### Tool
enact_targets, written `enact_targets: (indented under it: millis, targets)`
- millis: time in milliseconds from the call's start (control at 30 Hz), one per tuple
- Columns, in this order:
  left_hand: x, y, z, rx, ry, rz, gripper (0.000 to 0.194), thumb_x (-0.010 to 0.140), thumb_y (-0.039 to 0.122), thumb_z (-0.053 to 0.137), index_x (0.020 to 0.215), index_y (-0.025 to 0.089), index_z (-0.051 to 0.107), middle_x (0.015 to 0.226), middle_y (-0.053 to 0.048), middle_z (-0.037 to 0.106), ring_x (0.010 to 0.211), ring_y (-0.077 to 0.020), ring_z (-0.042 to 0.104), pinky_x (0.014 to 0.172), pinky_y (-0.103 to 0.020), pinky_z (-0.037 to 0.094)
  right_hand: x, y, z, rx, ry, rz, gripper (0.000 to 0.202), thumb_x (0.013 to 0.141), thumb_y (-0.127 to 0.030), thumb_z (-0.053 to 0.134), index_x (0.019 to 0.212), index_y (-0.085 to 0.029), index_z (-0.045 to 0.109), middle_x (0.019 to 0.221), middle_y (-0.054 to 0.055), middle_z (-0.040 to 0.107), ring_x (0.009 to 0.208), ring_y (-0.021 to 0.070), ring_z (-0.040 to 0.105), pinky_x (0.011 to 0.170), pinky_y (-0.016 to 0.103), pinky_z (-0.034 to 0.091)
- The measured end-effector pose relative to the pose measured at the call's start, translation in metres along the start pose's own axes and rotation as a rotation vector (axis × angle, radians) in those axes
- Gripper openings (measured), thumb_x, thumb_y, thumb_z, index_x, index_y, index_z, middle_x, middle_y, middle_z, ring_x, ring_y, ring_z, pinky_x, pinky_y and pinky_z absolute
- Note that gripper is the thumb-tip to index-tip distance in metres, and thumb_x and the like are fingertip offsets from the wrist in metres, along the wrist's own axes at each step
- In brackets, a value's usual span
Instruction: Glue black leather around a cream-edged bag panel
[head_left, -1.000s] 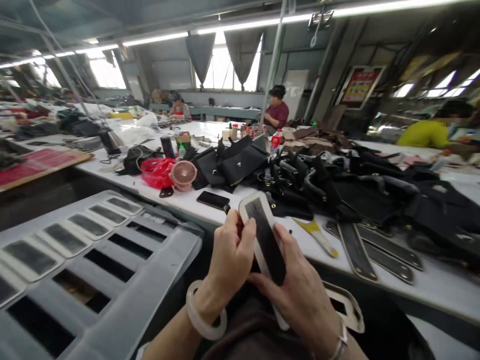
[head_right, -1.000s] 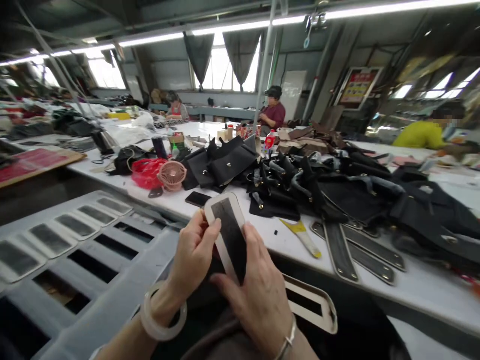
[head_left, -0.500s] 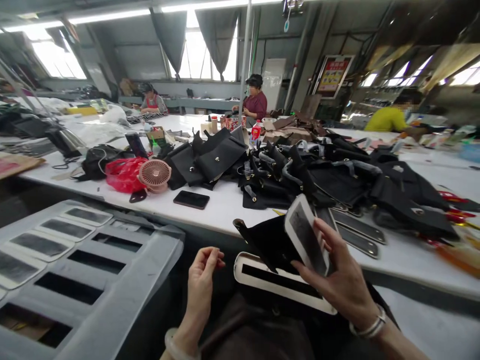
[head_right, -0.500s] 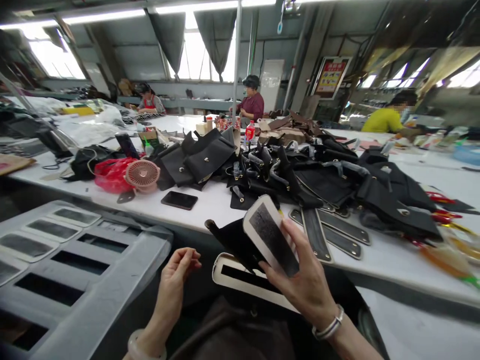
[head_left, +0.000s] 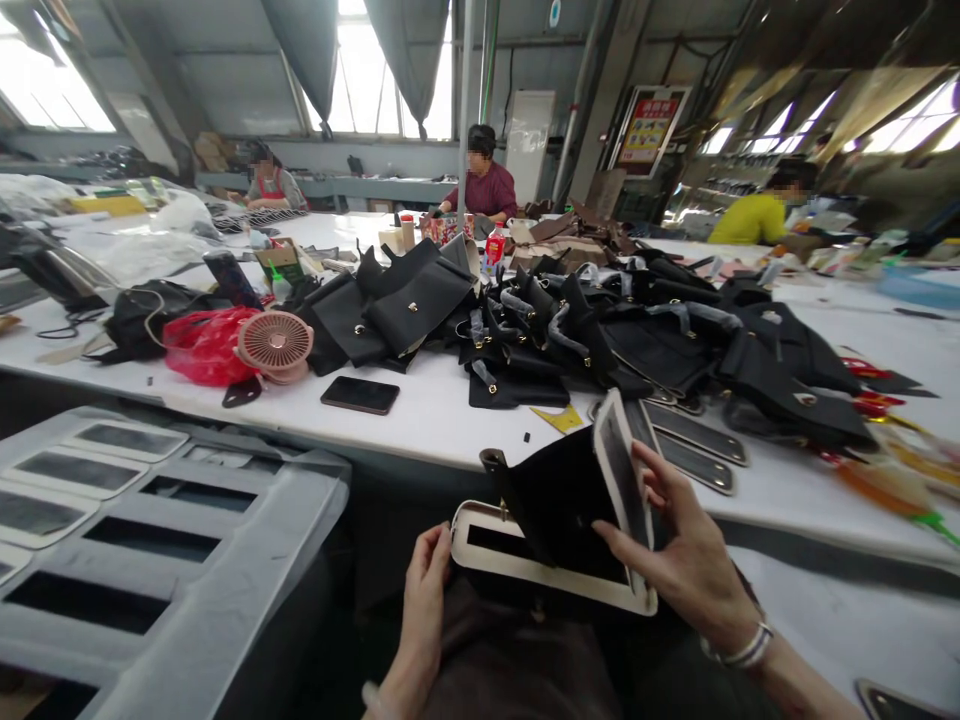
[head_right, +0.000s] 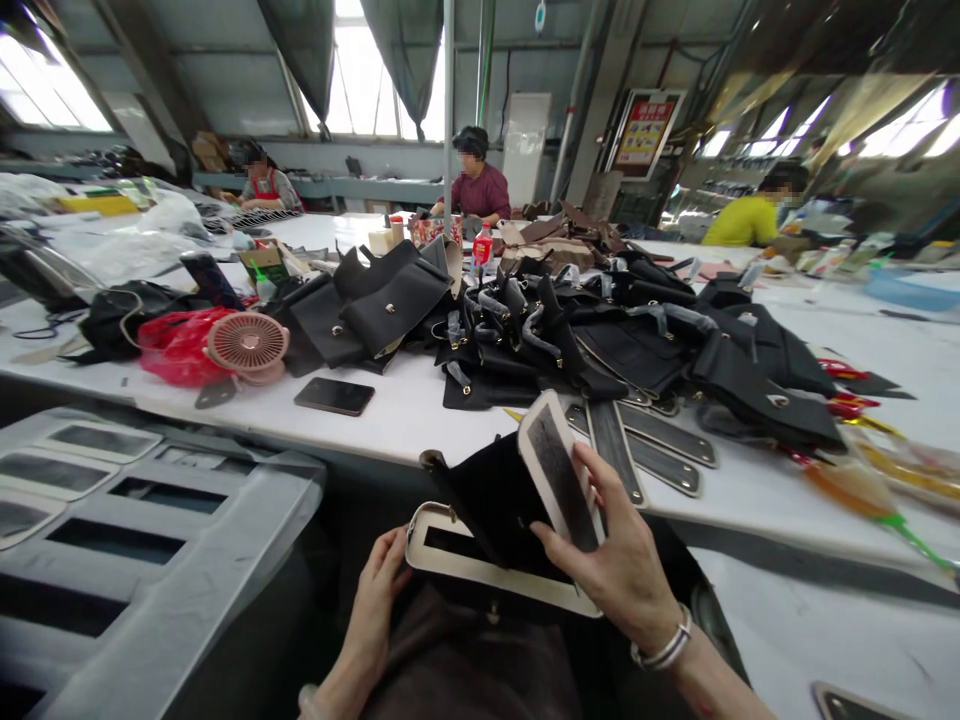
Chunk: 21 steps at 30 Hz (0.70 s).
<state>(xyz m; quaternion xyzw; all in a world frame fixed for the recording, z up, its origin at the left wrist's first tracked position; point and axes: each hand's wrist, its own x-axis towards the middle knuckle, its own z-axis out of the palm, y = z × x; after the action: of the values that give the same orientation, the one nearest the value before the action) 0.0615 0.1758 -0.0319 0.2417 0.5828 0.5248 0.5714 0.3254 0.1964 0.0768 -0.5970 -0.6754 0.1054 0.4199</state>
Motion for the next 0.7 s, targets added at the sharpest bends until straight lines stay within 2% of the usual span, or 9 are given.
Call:
enact_targets:
  millis: [100,233,367,500,600,700]
  targets:
    - [0.0,-0.002,0.001,0.012,-0.008,-0.039,0.041,0.076,0.061,0.062,0.097,0.026,0.065,0.112,-0.005,0.065,0.115,-0.0276,0.054,0.089,-0.035,0.047,-0.002,0.006,-0.004,-0.015,0.001,-0.003,0.078,0.078,-0.046,0.069,0.144,-0.026,0.033,0.134,0.012,0.051,0.113,0.0308,0.057,0.095,0.05,0.052]
    - [0.001,-0.006,0.002,-0.014,-0.034,-0.082,0.041,0.077,0.062,0.06,0.099,0.027,0.064,0.115,-0.006,0.064,0.117,-0.0288,0.052,0.085,-0.035,0.049,-0.003,0.005,-0.004,-0.113,0.006,-0.219,0.077,0.082,-0.035,0.068,0.147,-0.026,0.027,0.143,0.011,0.044,0.127,0.0312,0.048,0.104,0.049,0.046]
    - [0.0,-0.01,0.002,-0.049,-0.02,-0.103,0.043,0.077,0.062,0.06,0.102,0.027,0.062,0.114,-0.005,0.064,0.114,-0.0281,0.055,0.079,-0.033,0.05,-0.003,0.003,0.001,-0.192,-0.121,-0.372,0.077,0.086,-0.029,0.062,0.15,-0.023,0.019,0.148,0.012,0.039,0.133,0.03,0.041,0.108,0.049,0.042]
    - [-0.001,-0.016,0.002,-0.102,-0.061,-0.119,0.045,0.081,0.064,0.055,0.11,0.029,0.06,0.126,-0.004,0.058,0.122,-0.0282,0.049,0.082,-0.034,0.05,-0.005,0.007,0.002,-0.409,-0.268,-0.51,0.075,0.088,-0.023,0.056,0.152,-0.022,0.016,0.149,0.013,0.037,0.13,0.0317,0.044,0.103,0.051,0.046]
    - [0.001,-0.022,0.005,-0.177,-0.071,-0.153,0.048,0.081,0.067,0.053,0.114,0.033,0.059,0.132,-0.003,0.056,0.127,-0.0286,0.046,0.086,-0.036,0.049,-0.008,0.007,0.005,-0.519,-0.294,-0.518,0.076,0.086,-0.024,0.058,0.151,-0.021,0.02,0.149,0.016,0.035,0.125,0.0342,0.047,0.097,0.051,0.05]
    - [0.004,-0.026,0.012,-0.283,-0.078,-0.238,0.061,0.075,0.075,0.052,0.118,0.032,0.06,0.131,-0.006,0.059,0.124,-0.031,0.051,0.091,-0.041,0.048,-0.011,0.004,0.015,-0.526,-0.341,-0.525,0.08,0.081,-0.024,0.063,0.15,-0.02,0.024,0.14,0.018,0.045,0.119,0.0337,0.052,0.094,0.05,0.052]
